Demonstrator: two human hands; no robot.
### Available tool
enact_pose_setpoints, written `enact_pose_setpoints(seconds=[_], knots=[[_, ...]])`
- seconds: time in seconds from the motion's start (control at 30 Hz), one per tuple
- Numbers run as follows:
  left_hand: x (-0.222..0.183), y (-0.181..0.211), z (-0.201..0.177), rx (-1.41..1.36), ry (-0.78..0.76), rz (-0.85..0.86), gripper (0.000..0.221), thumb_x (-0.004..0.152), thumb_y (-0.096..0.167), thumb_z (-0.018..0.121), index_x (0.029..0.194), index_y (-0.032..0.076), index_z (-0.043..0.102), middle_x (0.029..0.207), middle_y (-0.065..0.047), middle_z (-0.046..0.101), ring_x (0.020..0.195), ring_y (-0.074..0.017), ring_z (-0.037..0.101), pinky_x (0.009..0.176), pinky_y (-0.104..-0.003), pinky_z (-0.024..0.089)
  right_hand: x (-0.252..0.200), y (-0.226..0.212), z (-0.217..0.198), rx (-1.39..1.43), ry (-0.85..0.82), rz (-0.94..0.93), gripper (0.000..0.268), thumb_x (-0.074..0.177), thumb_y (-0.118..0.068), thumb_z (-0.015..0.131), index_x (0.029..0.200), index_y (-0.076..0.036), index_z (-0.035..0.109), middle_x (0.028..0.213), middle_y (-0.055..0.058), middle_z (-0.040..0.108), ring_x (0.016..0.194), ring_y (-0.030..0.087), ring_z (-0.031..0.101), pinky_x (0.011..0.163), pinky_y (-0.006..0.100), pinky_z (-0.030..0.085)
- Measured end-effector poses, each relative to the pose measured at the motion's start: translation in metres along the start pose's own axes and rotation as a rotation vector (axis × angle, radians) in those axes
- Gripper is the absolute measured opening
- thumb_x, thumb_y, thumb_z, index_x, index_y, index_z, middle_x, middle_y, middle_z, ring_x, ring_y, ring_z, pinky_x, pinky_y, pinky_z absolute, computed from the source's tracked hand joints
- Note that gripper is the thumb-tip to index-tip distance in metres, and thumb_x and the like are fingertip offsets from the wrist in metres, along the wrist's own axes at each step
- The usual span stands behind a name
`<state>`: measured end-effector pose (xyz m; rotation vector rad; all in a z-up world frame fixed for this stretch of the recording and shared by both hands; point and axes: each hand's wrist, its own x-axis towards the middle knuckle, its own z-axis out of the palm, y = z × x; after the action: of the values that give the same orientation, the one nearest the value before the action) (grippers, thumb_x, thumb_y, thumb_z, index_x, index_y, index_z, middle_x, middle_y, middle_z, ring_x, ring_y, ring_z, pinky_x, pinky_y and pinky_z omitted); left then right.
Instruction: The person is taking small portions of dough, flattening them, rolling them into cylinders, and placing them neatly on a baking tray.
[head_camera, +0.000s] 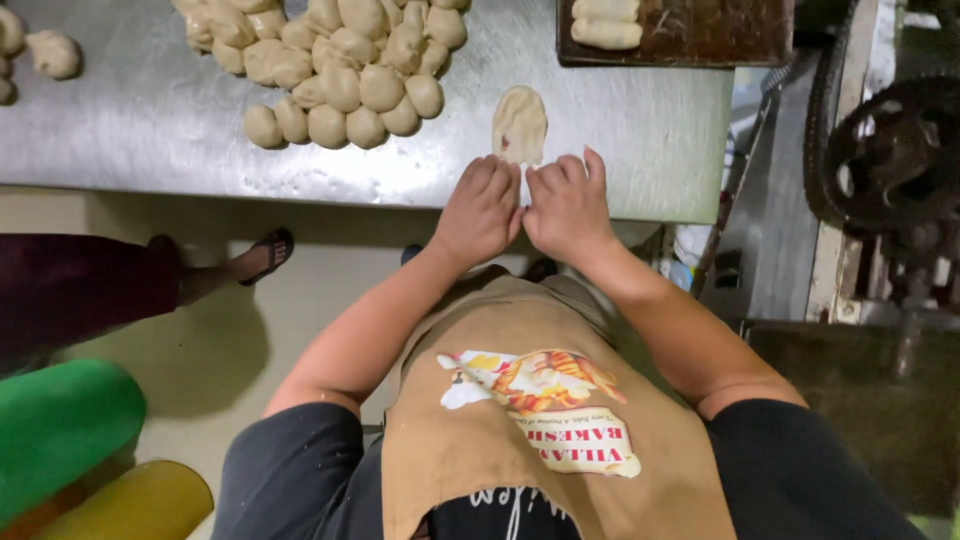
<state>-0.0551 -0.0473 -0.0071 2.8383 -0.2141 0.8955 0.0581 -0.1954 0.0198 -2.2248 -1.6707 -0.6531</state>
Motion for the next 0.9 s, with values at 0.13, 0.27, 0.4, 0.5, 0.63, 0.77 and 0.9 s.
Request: enact_pose_setpoints(seconds=[0.13,0.27,0.4,0.5,0.63,0.77,0.9], knots=[[-0.008,-0.002,-0.002,0.017,-0.024,0.023,0.051,0.097,0.032,0.052,0.127,-0.007,0.063,0.114,-0.023,0.059,0.114,-0.044,0.056,0.103,-0.054,0.046,0.001,0.01,0.012,0.1,0.036,-0.032,0.046,0.07,-0.025,0.058,0.11,-0.007,0.073,0.095,0.008,0.061,0.088,0.032,0.057,0.082,0.05,0.045],[-0.045,-0.026,0.019,-0.164,-0.024,-0.079,0.033,0.099,0.031,0.053,0.113,0.007,0.07,0.106,-0.01,0.061,0.108,-0.0349,0.061,0.091,-0.046,0.05,-0.016,0.015,-0.004,0.262,-0.019,-0.063,0.04,0.074,-0.019,0.055,0.107,-0.01,0.076,0.095,0.006,0.062,0.09,0.031,0.057,0.079,0.046,0.044],[0.013,-0.016,-0.015,0.083,-0.078,-0.336,0.055,0.105,0.042,0.057,0.142,0.001,0.059,0.13,-0.021,0.063,0.126,-0.0415,0.056,0.103,-0.05,0.046,0.018,0.036,-0.002,0.27,-0.25,0.247,0.063,0.099,-0.041,0.06,0.146,0.0,0.051,0.138,0.021,0.056,0.133,0.041,0.043,0.108,0.061,0.026],[0.043,-0.019,-0.021,0.021,-0.314,-0.428,0.07,0.111,0.045,0.044,0.154,-0.009,0.04,0.159,-0.033,0.039,0.148,-0.0505,0.032,0.117,-0.062,0.029,0.049,0.029,-0.014,0.355,-0.499,0.32,0.077,0.11,-0.045,0.045,0.159,0.01,0.023,0.167,0.034,0.018,0.154,0.051,0.014,0.116,0.075,0.005],[0.054,-0.03,-0.023,0.04,-0.502,-0.385,0.063,0.112,0.046,0.031,0.16,0.005,0.037,0.168,-0.016,0.032,0.154,-0.0403,0.026,0.119,-0.063,0.023,0.068,0.038,0.005,0.319,-0.694,0.285,0.075,0.109,-0.048,0.036,0.163,0.002,0.02,0.171,0.025,0.013,0.158,0.043,0.006,0.12,0.068,0.0],[0.035,-0.085,0.081,-0.154,-0.125,-0.423,0.025,0.1,0.034,0.054,0.108,0.016,0.069,0.129,-0.006,0.065,0.123,-0.0316,0.059,0.097,-0.048,0.046,0.055,0.088,0.082,0.336,-0.028,0.032,0.038,0.105,-0.028,0.064,0.132,-0.001,0.069,0.138,0.019,0.065,0.125,0.041,0.056,0.103,0.057,0.037],[0.068,-0.097,0.094,-0.187,-0.028,-0.495,0.03,0.104,0.021,0.041,0.118,0.008,0.065,0.11,-0.013,0.068,0.111,-0.035,0.063,0.099,-0.051,0.048,0.076,0.076,0.05,0.192,0.022,0.02,0.054,0.103,-0.053,0.063,0.124,-0.004,0.068,0.114,0.015,0.066,0.103,0.036,0.063,0.088,0.051,0.043]])
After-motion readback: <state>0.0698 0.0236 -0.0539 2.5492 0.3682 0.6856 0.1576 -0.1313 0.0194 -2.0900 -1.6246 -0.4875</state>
